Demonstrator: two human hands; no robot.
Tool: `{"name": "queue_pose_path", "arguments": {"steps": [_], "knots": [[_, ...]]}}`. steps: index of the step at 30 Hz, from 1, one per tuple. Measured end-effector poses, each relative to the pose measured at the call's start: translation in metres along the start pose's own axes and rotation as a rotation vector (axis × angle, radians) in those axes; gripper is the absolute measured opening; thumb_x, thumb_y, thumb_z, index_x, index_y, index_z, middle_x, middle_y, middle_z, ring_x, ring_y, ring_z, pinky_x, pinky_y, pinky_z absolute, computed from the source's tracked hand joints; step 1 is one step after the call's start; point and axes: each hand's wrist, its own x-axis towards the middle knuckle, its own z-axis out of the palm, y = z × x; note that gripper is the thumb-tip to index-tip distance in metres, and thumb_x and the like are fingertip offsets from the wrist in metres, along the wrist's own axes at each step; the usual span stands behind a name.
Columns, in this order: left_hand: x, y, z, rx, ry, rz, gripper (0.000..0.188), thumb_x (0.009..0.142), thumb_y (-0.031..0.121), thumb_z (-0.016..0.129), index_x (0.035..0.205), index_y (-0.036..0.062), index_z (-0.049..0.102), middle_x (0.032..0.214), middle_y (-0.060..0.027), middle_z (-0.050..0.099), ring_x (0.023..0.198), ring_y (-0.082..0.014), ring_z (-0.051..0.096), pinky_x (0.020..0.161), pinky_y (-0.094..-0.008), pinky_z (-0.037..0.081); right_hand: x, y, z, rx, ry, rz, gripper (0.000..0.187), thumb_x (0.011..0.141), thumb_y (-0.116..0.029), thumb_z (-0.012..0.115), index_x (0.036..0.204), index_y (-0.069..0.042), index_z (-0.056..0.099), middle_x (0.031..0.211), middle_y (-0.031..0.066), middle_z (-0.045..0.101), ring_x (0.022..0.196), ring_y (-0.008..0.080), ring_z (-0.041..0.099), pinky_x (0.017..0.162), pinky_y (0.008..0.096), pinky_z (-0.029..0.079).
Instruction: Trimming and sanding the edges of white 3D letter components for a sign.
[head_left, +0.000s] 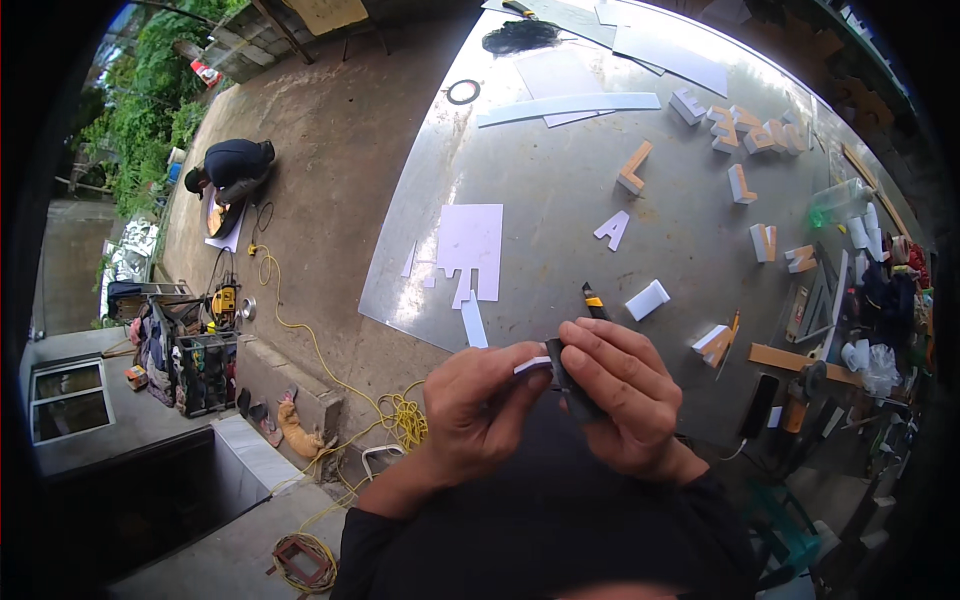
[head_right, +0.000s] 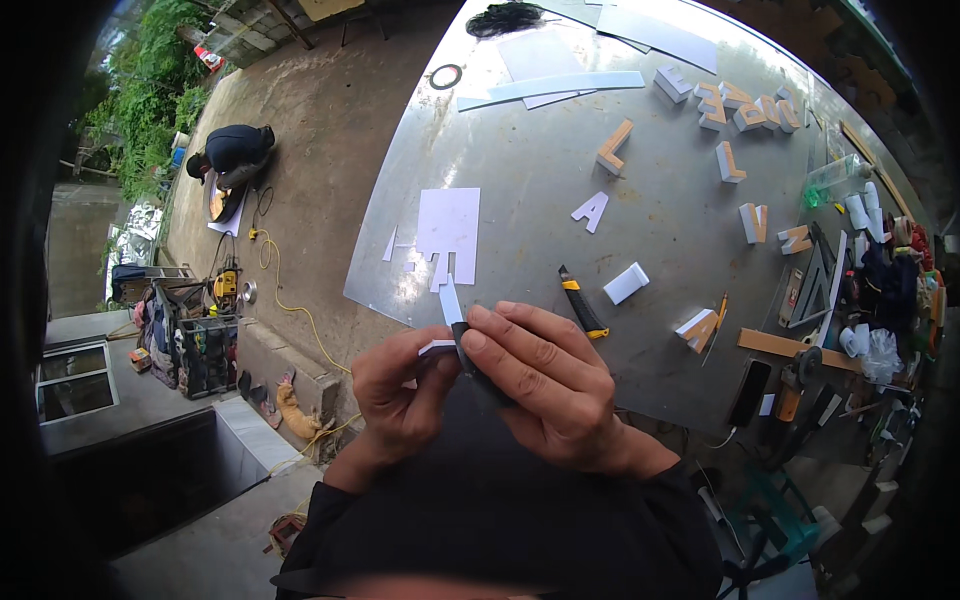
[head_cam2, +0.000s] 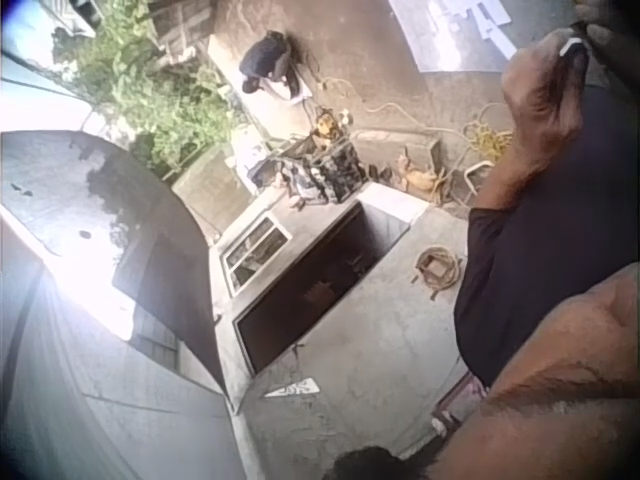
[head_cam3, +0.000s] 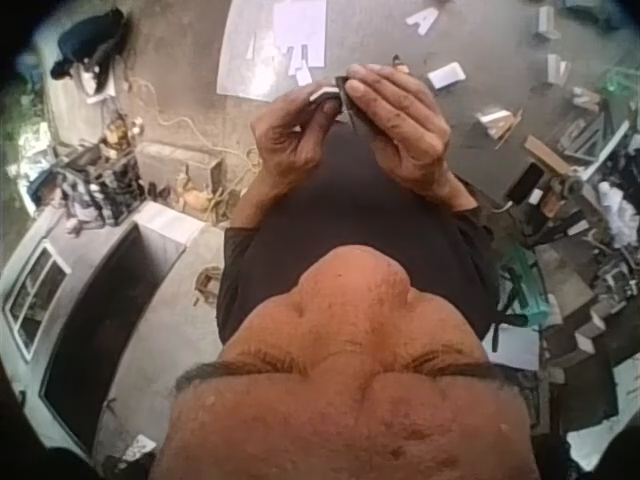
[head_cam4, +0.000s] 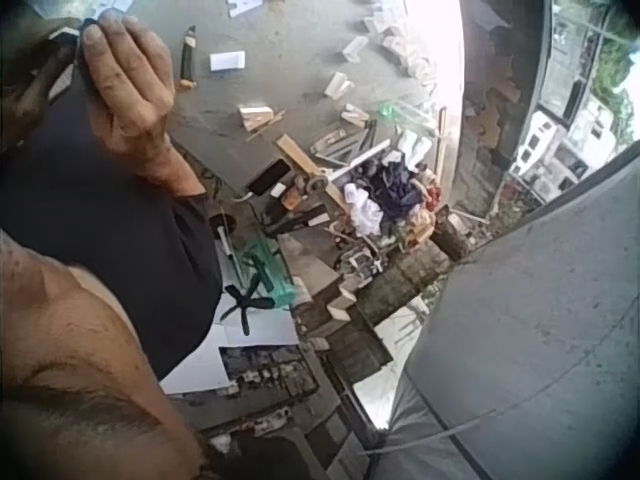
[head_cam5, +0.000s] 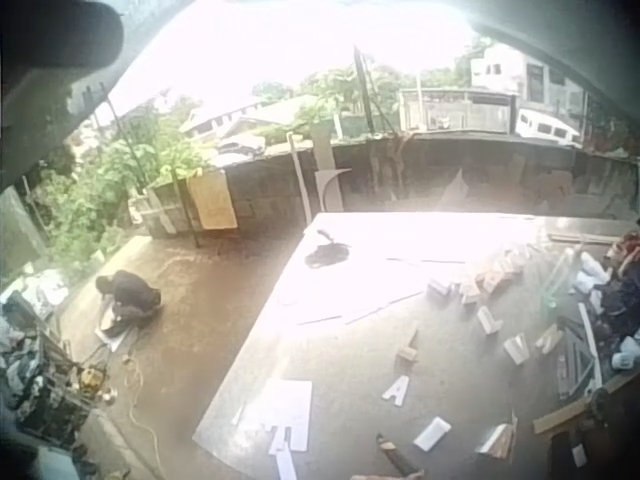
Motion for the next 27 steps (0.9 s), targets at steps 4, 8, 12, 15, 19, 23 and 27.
{"name": "queue_pose_path", "arguments": {"steps": [4, 8, 12, 15, 19, 23, 27], "knots": [[-0.003, -0.003, 0.0, -0.077, 0.001, -0.066, 0.022, 0.083, -0.004, 0.069, 0.104, -0.0001, 0.067, 0.08, -0.0099, 0.068, 0.066, -0.0155, 0.064, 0.058, -0.0262, 0.047, 0.009, -0.002, -0.006, -0.017, -0.034, -0.036, 0.049, 0.074, -0.004, 0.073, 0.123, -0.003, 0.065, 0.123, 0.0167, 0.065, 0.111, 0.0314, 0.063, 0.094, 0.0382, 0.051], [0.0, 0.001, -0.003, -0.386, 0.015, -0.171, 0.015, 0.088, -0.006, 0.063, 0.103, -0.0026, 0.067, 0.089, -0.0098, 0.07, 0.076, -0.014, 0.067, 0.067, -0.0259, 0.052, 0.017, 0.0, -0.006, 0.131, -0.191, 0.071, 0.052, 0.074, -0.005, 0.074, 0.124, -0.005, 0.064, 0.13, 0.0198, 0.059, 0.111, 0.0323, 0.063, 0.091, 0.0371, 0.051], [-0.003, -0.009, 0.0, -0.34, 0.038, -0.091, 0.014, 0.089, -0.006, 0.062, 0.101, -0.0029, 0.067, 0.09, -0.0107, 0.07, 0.076, -0.0151, 0.068, 0.067, -0.027, 0.053, 0.019, 0.005, -0.008, 0.24, -0.202, 0.07, 0.05, 0.072, -0.007, 0.076, 0.12, -0.002, 0.066, 0.125, 0.0216, 0.061, 0.103, 0.0334, 0.065, 0.086, 0.0377, 0.052], [-0.004, -0.01, -0.004, -0.331, 0.015, -0.108, 0.015, 0.086, -0.005, 0.065, 0.1, -0.0019, 0.068, 0.083, -0.0104, 0.069, 0.071, -0.0164, 0.067, 0.063, -0.0269, 0.051, 0.018, -0.001, -0.006, 0.12, -0.15, 0.01, 0.046, 0.072, -0.007, 0.074, 0.117, -0.001, 0.068, 0.123, 0.0207, 0.062, 0.097, 0.031, 0.064, 0.084, 0.0371, 0.052], [0.0, -0.013, -0.011, -0.303, -0.008, -0.07, 0.017, 0.082, -0.003, 0.069, 0.099, -0.0007, 0.068, 0.074, -0.0088, 0.067, 0.063, -0.0165, 0.062, 0.057, -0.027, 0.045, 0.018, -0.004, 0.003, -0.02, -0.082, -0.119, 0.044, 0.071, -0.008, 0.072, 0.114, 0.001, 0.069, 0.118, 0.0199, 0.064, 0.094, 0.0285, 0.063, 0.081, 0.0352, 0.051], [0.001, -0.015, -0.014, -0.261, 0.013, 0.031, 0.019, 0.08, -0.003, 0.071, 0.098, -0.0002, 0.069, 0.067, -0.006, 0.062, 0.056, -0.0142, 0.055, 0.052, -0.0271, 0.039, 0.023, -0.01, 0.003, -0.02, -0.112, -0.133, 0.044, 0.07, -0.006, 0.072, 0.113, 0.002, 0.069, 0.115, 0.0195, 0.064, 0.093, 0.0284, 0.062, 0.08, 0.0351, 0.05], [0.003, -0.015, -0.014, -0.261, 0.046, 0.107, 0.02, 0.078, -0.004, 0.071, 0.097, -0.0007, 0.069, 0.066, -0.006, 0.06, 0.055, -0.0141, 0.053, 0.051, -0.0273, 0.038, 0.031, -0.015, 0.005, -0.016, -0.104, -0.14, 0.043, 0.069, -0.004, 0.07, 0.112, 0.003, 0.069, 0.115, 0.019, 0.064, 0.093, 0.0277, 0.061, 0.08, 0.0351, 0.05]]}}
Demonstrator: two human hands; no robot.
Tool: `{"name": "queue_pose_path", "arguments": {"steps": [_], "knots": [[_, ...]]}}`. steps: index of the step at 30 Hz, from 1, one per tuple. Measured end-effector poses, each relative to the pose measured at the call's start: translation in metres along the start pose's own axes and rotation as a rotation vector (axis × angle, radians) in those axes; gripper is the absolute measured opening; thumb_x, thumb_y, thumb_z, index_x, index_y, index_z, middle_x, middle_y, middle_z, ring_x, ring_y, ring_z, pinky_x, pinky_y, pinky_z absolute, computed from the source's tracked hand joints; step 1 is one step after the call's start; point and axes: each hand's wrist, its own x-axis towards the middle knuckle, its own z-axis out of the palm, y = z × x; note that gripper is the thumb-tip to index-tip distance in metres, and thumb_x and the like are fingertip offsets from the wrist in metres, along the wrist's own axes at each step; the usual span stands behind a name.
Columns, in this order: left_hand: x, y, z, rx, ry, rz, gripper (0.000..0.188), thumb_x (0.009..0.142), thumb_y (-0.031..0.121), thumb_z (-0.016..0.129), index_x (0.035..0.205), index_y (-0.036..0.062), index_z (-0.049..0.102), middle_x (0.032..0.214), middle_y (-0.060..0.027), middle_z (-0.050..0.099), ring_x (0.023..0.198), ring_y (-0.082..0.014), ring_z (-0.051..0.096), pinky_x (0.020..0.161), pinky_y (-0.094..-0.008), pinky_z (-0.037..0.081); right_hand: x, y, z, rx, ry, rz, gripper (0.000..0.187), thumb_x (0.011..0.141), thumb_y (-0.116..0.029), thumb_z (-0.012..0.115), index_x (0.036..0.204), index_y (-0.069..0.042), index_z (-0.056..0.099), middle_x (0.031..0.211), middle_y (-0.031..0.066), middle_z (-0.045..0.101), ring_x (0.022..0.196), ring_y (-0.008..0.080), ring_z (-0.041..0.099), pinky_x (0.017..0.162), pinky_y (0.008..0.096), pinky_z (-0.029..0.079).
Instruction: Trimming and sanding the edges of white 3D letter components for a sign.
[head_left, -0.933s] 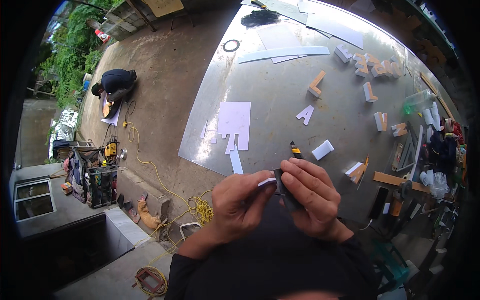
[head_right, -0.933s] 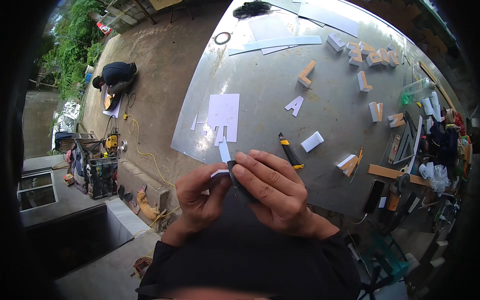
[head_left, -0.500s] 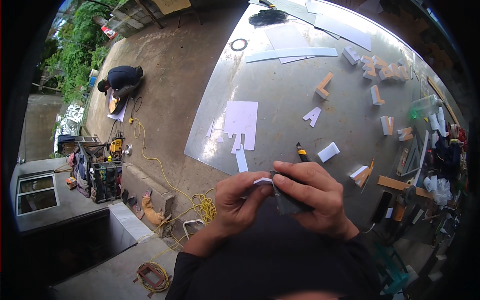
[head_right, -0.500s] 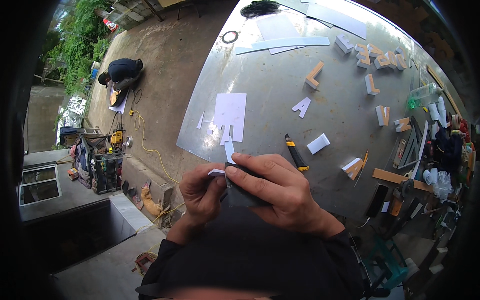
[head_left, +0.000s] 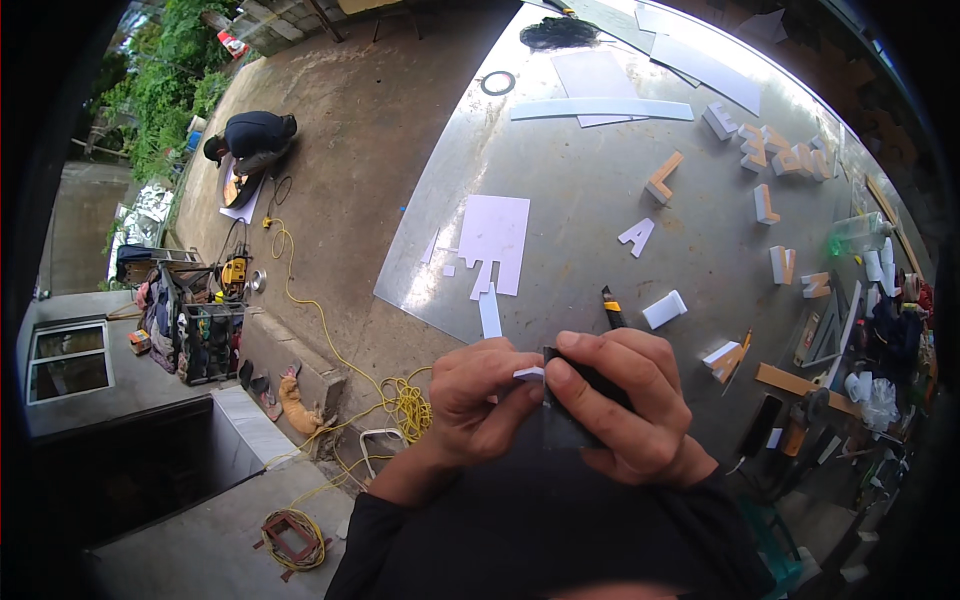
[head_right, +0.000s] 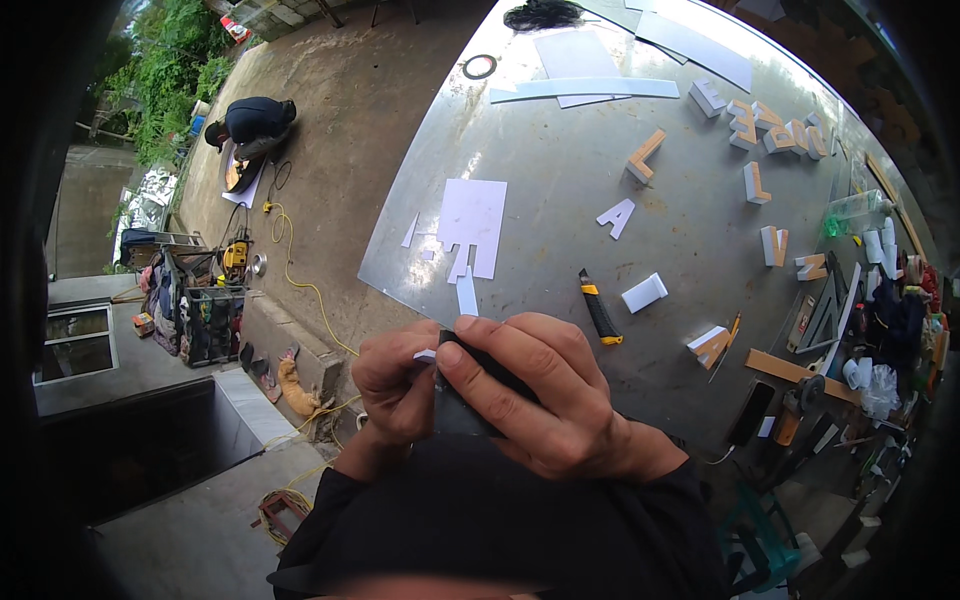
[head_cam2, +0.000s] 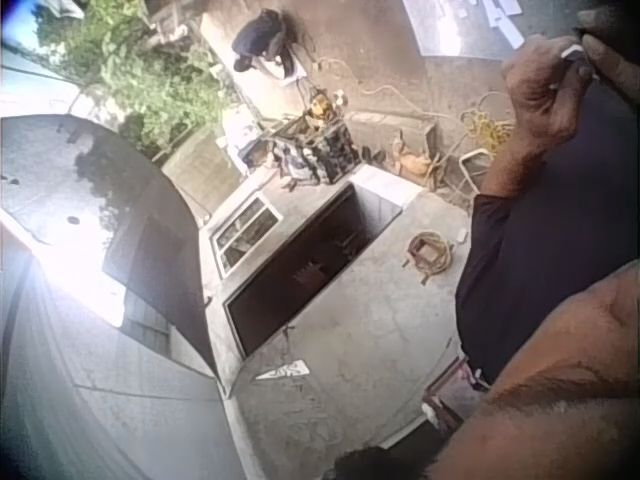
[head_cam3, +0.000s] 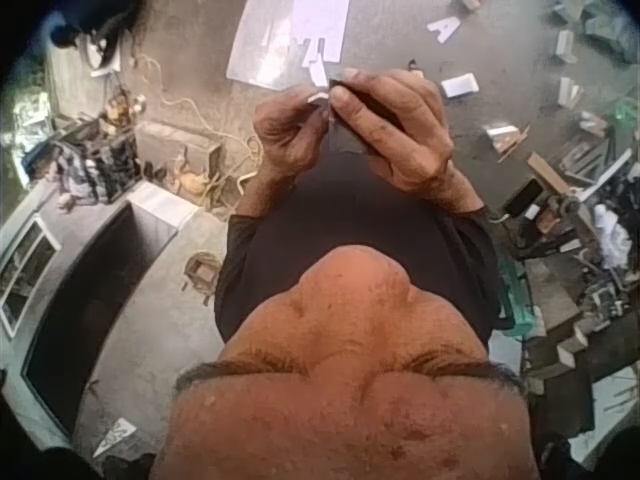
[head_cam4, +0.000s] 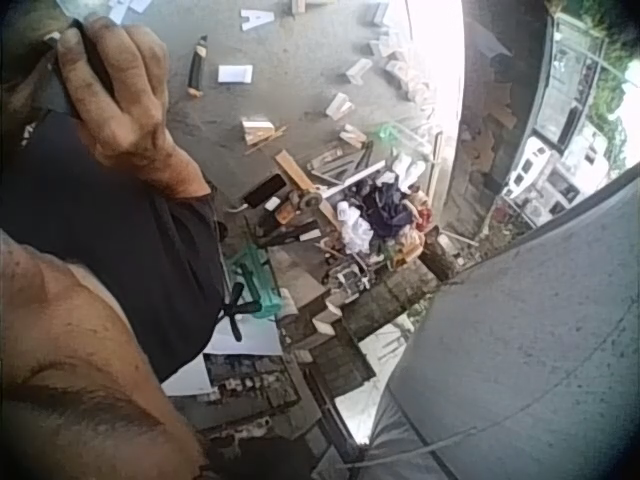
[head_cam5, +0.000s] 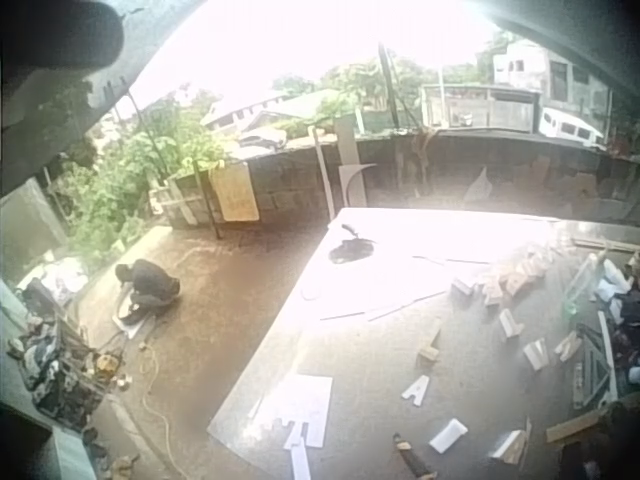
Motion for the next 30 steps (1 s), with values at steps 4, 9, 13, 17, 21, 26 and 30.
{"name": "queue_pose_path", "arguments": {"steps": [4, 9, 13, 17, 21, 26, 30], "knots": [[-0.002, -0.001, -0.003, 0.05, -0.013, 0.001, 0.02, 0.077, -0.005, 0.071, 0.096, -0.0014, 0.068, 0.066, -0.0066, 0.06, 0.055, -0.0145, 0.053, 0.05, -0.0274, 0.038, -0.002, 0.0, 0.0, -0.015, -0.013, 0.001, 0.043, 0.069, -0.004, 0.069, 0.111, 0.003, 0.069, 0.114, 0.0187, 0.064, 0.092, 0.027, 0.06, 0.08, 0.0348, 0.05], [-0.004, -0.007, -0.002, -0.016, -0.034, 0.022, 0.02, 0.076, -0.004, 0.072, 0.095, -0.0013, 0.068, 0.064, -0.0069, 0.059, 0.052, -0.0148, 0.051, 0.048, -0.0274, 0.037, 0.003, -0.003, 0.001, -0.06, 0.009, -0.014, 0.042, 0.067, -0.003, 0.069, 0.109, 0.003, 0.07, 0.113, 0.0174, 0.064, 0.092, 0.0258, 0.059, 0.079, 0.0336, 0.051], [-0.001, -0.004, -0.004, 0.015, -0.028, -0.032, 0.02, 0.076, -0.005, 0.071, 0.096, -0.0013, 0.068, 0.064, -0.0067, 0.058, 0.052, -0.0153, 0.051, 0.049, -0.0279, 0.037, 0.0, -0.002, 0.003, -0.133, 0.027, -0.031, 0.04, 0.067, -0.001, 0.07, 0.107, 0.003, 0.071, 0.113, 0.0161, 0.064, 0.091, 0.0242, 0.058, 0.078, 0.0317, 0.051], [-0.003, -0.003, 0.0, -0.023, 0.004, -0.021, 0.02, 0.076, -0.005, 0.07, 0.096, -0.0013, 0.068, 0.063, -0.0057, 0.056, 0.052, -0.0154, 0.051, 0.049, -0.0282, 0.036, 0.005, -0.004, 0.002, -0.134, 0.03, -0.038, 0.037, 0.069, -0.002, 0.071, 0.106, 0.003, 0.071, 0.111, 0.0154, 0.064, 0.092, 0.0234, 0.058, 0.077, 0.031, 0.051], [0.001, -0.005, 0.0, -0.029, -0.015, -0.007, 0.02, 0.076, -0.004, 0.071, 0.096, -0.001, 0.068, 0.063, -0.0058, 0.057, 0.052, -0.0155, 0.051, 0.048, -0.0282, 0.036, 0.009, -0.002, 0.002, -0.159, 0.028, -0.043, 0.036, 0.069, -0.002, 0.072, 0.105, 0.002, 0.072, 0.112, 0.015, 0.064, 0.091, 0.023, 0.058, 0.076, 0.0304, 0.051], [0.002, -0.008, -0.004, -0.044, -0.033, -0.032, 0.021, 0.076, -0.006, 0.069, 0.096, -0.0011, 0.068, 0.065, -0.0068, 0.058, 0.053, -0.016, 0.052, 0.049, -0.0283, 0.037, 0.008, 0.0, 0.005, -0.171, 0.023, -0.062, 0.035, 0.07, -0.002, 0.071, 0.105, 0.002, 0.072, 0.112, 0.015, 0.064, 0.091, 0.023, 0.057, 0.076, 0.0302, 0.051], [0.005, -0.008, -0.004, -0.068, 0.007, -0.052, 0.02, 0.076, -0.007, 0.067, 0.096, -0.0017, 0.067, 0.066, -0.0079, 0.059, 0.054, -0.0166, 0.054, 0.049, -0.0283, 0.037, 0.009, 0.002, 0.004, -0.175, 0.015, -0.051, 0.038, 0.069, -0.002, 0.071, 0.107, 0.002, 0.071, 0.113, 0.0155, 0.064, 0.093, 0.024, 0.057, 0.077, 0.0311, 0.051]]}}
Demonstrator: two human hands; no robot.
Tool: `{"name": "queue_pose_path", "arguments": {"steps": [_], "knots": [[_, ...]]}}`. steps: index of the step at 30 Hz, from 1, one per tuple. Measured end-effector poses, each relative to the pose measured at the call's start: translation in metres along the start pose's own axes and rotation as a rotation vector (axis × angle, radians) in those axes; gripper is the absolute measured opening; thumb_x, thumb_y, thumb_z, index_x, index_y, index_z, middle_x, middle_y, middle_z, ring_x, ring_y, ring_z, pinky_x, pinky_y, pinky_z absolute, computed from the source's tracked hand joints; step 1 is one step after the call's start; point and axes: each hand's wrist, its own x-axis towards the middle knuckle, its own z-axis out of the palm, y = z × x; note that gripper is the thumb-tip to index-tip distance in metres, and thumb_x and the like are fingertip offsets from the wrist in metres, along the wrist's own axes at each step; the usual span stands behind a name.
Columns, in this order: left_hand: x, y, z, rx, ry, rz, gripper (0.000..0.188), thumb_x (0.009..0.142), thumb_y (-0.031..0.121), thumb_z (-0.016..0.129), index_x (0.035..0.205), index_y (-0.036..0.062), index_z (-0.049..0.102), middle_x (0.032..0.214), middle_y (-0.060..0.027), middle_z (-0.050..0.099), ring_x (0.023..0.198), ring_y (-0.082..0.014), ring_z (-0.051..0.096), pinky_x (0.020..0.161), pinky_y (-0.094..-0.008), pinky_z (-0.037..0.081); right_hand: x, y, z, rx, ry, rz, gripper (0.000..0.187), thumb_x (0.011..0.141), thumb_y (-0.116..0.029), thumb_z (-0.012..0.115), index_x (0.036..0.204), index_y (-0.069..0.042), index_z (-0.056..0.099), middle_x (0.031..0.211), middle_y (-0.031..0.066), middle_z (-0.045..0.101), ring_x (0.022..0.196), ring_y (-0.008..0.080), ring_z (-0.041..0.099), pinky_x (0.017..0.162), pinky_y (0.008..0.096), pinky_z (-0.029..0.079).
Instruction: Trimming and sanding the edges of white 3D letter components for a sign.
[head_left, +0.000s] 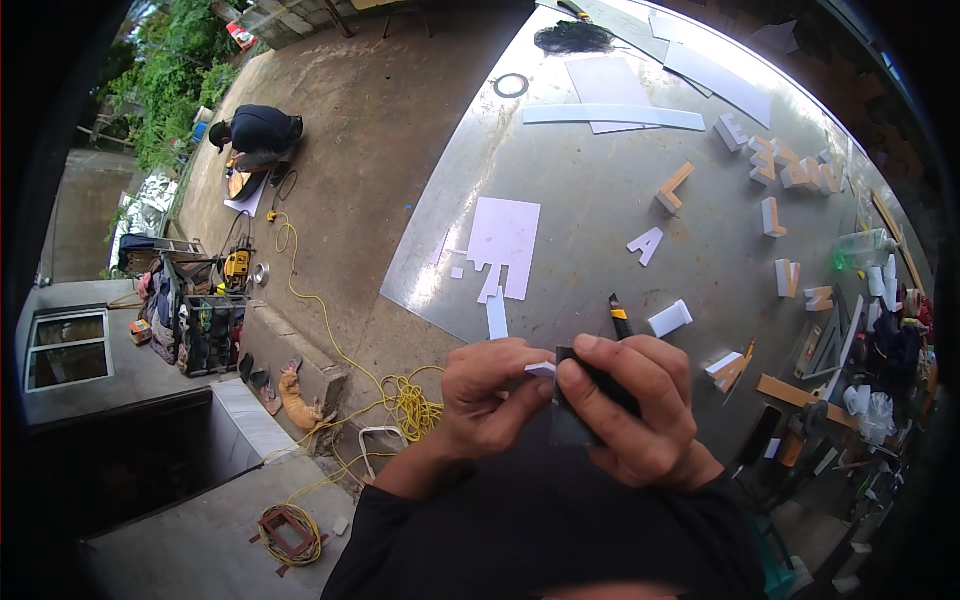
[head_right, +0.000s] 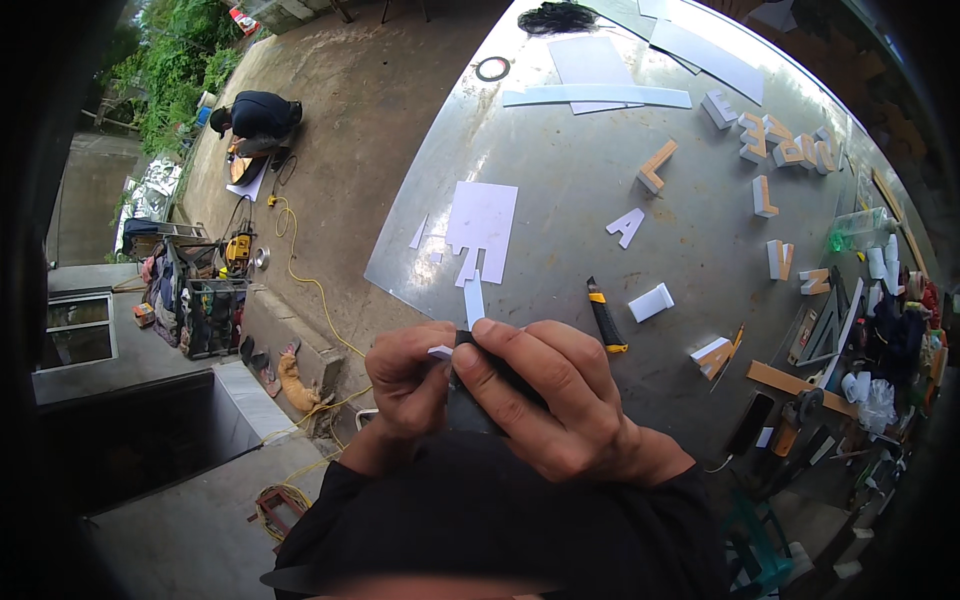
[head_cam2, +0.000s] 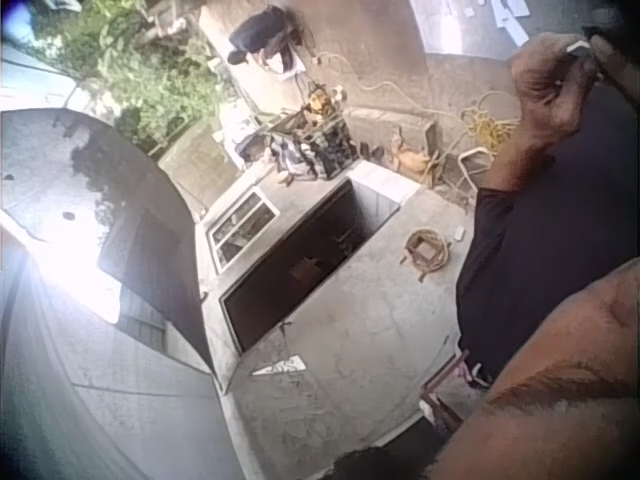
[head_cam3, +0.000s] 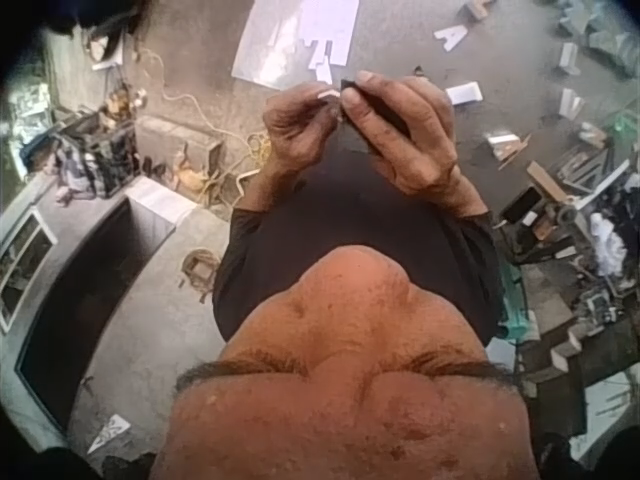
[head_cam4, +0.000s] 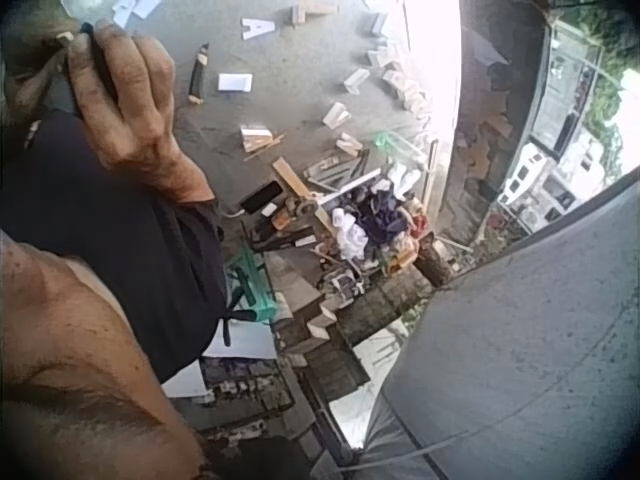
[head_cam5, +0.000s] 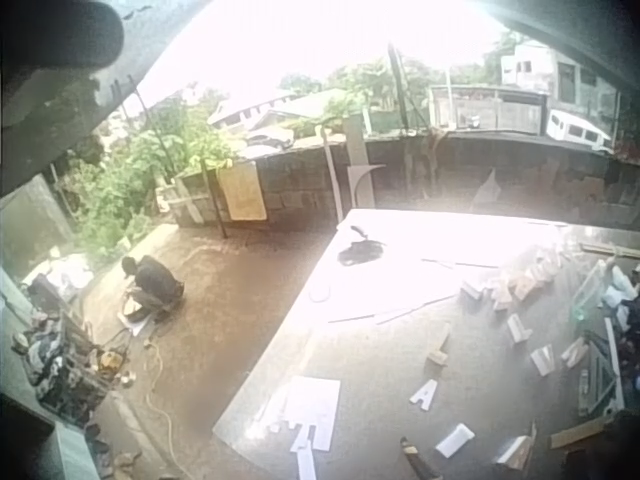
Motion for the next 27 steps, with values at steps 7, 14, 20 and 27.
{"name": "queue_pose_path", "arguments": {"steps": [7, 14, 20, 27], "knots": [[-0.001, -0.005, -0.003, 0.018, -0.031, -0.032, 0.019, 0.078, -0.005, 0.067, 0.097, -0.0024, 0.067, 0.071, -0.0101, 0.062, 0.056, -0.0182, 0.057, 0.051, -0.0286, 0.041, 0.004, 0.001, 0.003, 0.02, -0.038, 0.027, 0.041, 0.067, -0.003, 0.07, 0.108, 0.003, 0.071, 0.115, 0.0165, 0.063, 0.095, 0.026, 0.057, 0.08, 0.0326, 0.052], [-0.002, -0.008, -0.001, -0.044, -0.024, -0.075, 0.019, 0.08, -0.004, 0.066, 0.099, -0.0028, 0.067, 0.079, -0.0124, 0.066, 0.066, -0.0202, 0.064, 0.059, -0.0285, 0.047, 0.004, 0.003, 0.008, 0.026, -0.03, 0.038, 0.043, 0.066, -0.003, 0.071, 0.109, 0.003, 0.07, 0.116, 0.017, 0.062, 0.096, 0.0267, 0.057, 0.082, 0.0343, 0.051], [-0.006, -0.011, -0.001, -0.084, 0.001, -0.101, 0.019, 0.081, -0.004, 0.064, 0.1, -0.0032, 0.067, 0.083, -0.0121, 0.068, 0.069, -0.0189, 0.066, 0.062, -0.0279, 0.049, 0.006, 0.007, 0.011, 0.037, -0.003, 0.041, 0.045, 0.066, -0.004, 0.073, 0.11, 0.003, 0.07, 0.116, 0.0168, 0.062, 0.096, 0.027, 0.057, 0.083, 0.0344, 0.05], [-0.006, -0.01, 0.003, -0.079, 0.015, -0.106, 0.019, 0.083, -0.006, 0.059, 0.1, -0.0037, 0.067, 0.082, -0.0102, 0.068, 0.071, -0.0135, 0.065, 0.061, -0.0263, 0.048, 0.003, 0.006, 0.012, 0.029, 0.001, 0.046, 0.044, 0.067, -0.004, 0.072, 0.111, 0.003, 0.069, 0.116, 0.0169, 0.061, 0.096, 0.0272, 0.056, 0.083, 0.0348, 0.049]]}}
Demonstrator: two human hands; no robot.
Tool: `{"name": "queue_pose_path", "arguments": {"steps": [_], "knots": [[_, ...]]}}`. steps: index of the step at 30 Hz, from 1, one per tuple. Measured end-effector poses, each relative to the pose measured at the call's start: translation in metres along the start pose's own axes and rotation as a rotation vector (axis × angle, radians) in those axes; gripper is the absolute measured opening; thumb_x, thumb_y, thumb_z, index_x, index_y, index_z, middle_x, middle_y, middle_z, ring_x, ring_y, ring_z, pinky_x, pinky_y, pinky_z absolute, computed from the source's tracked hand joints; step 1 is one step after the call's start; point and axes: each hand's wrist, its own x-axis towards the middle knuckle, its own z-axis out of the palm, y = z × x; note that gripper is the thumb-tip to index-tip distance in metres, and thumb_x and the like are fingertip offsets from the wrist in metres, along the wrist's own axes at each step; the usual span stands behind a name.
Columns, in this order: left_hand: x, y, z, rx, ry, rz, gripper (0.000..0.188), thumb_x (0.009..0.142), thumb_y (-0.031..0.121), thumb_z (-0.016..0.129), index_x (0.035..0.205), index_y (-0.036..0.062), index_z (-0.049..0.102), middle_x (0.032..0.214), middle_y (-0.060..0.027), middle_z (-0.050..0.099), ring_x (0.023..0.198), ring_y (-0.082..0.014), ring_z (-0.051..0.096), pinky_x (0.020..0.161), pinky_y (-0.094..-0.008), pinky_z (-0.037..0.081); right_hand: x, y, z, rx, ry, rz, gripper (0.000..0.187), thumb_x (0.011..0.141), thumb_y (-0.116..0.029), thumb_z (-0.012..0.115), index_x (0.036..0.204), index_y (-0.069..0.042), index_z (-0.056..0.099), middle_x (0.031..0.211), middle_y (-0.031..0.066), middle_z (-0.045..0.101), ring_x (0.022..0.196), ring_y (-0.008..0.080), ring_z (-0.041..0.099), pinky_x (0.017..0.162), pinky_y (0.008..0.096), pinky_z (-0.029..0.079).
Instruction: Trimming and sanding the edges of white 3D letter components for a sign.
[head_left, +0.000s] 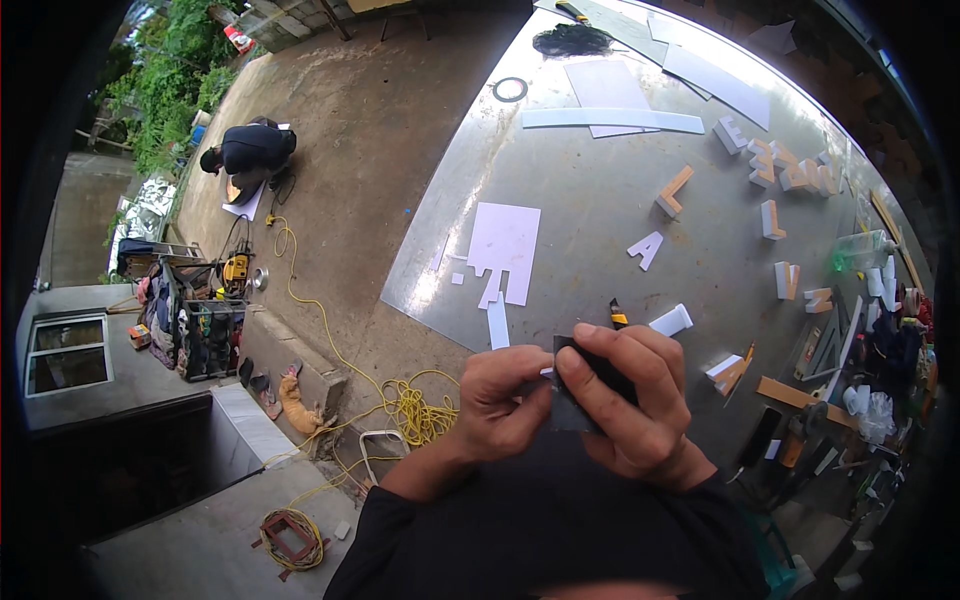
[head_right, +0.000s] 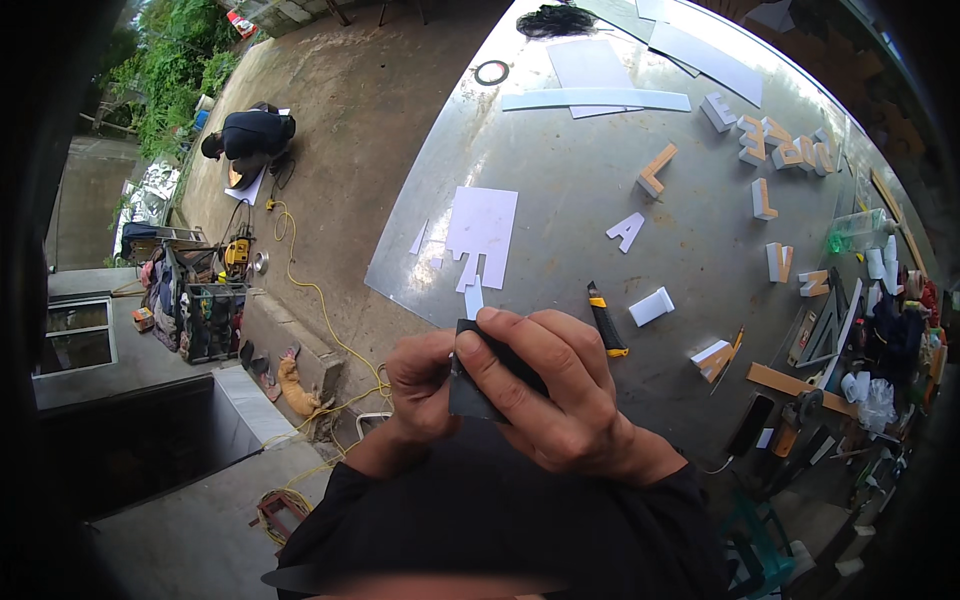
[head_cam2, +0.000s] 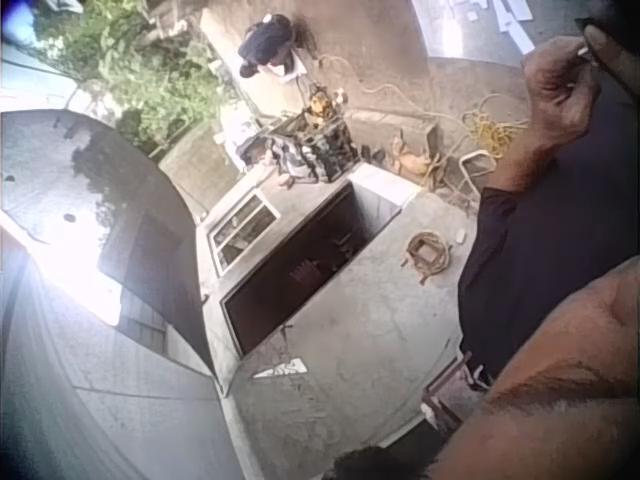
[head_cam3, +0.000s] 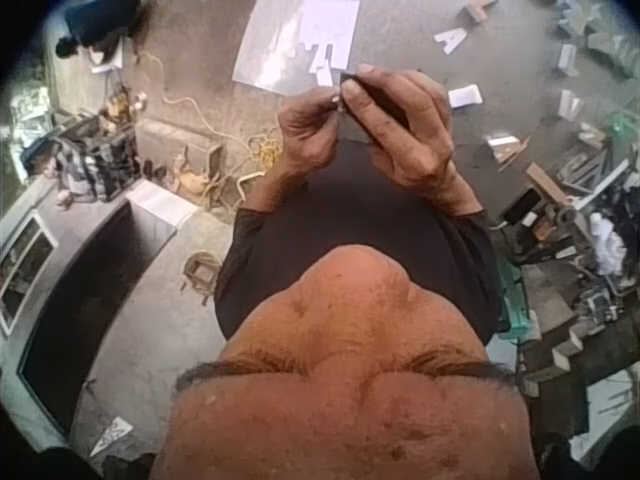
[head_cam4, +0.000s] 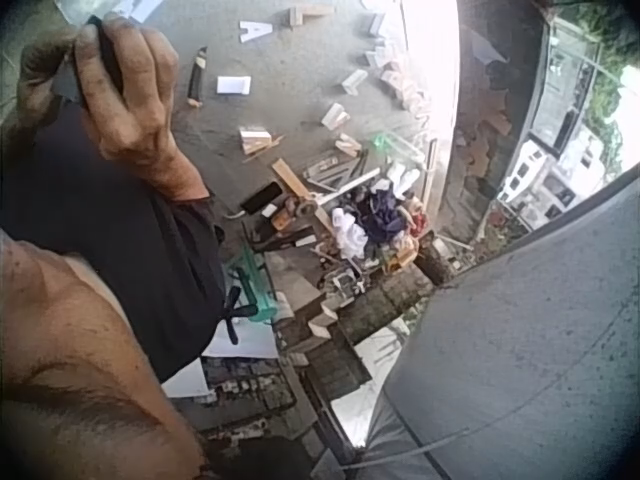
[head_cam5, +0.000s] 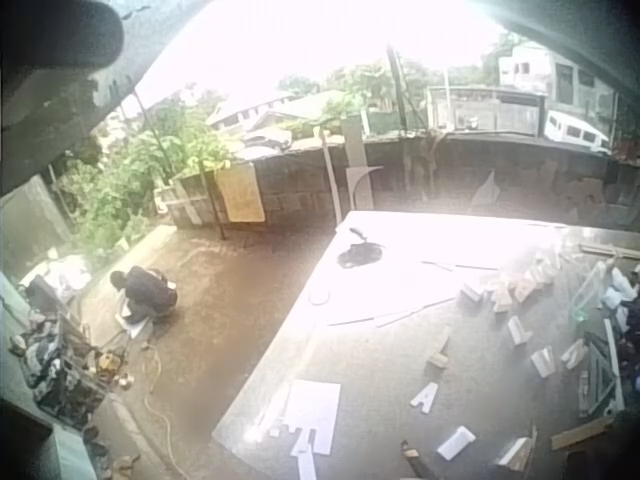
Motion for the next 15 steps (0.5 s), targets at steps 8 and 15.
{"name": "queue_pose_path", "arguments": {"steps": [8, 15], "knots": [[0.0002, -0.0024, -0.0009, -0.036, 0.022, -0.039, 0.019, 0.083, -0.006, 0.059, 0.1, -0.0044, 0.066, 0.083, -0.0106, 0.068, 0.072, -0.0136, 0.065, 0.063, -0.0252, 0.049, -0.0031, -0.0006, 0.0022, 0.012, -0.033, 0.001, 0.046, 0.067, -0.004, 0.073, 0.112, 0.003, 0.069, 0.116, 0.0166, 0.061, 0.097, 0.0272, 0.056, 0.083, 0.0347, 0.049], [-0.002, -0.0021, -0.0018, -0.093, 0.073, -0.045, 0.018, 0.085, -0.007, 0.058, 0.101, -0.0051, 0.066, 0.085, -0.0095, 0.069, 0.076, -0.0114, 0.065, 0.068, -0.0246, 0.05, -0.0013, 0.0007, 0.002, 0.017, -0.036, 0.003, 0.045, 0.067, -0.004, 0.072, 0.111, 0.003, 0.069, 0.115, 0.0163, 0.061, 0.097, 0.027, 0.056, 0.083, 0.0348, 0.049]]}}
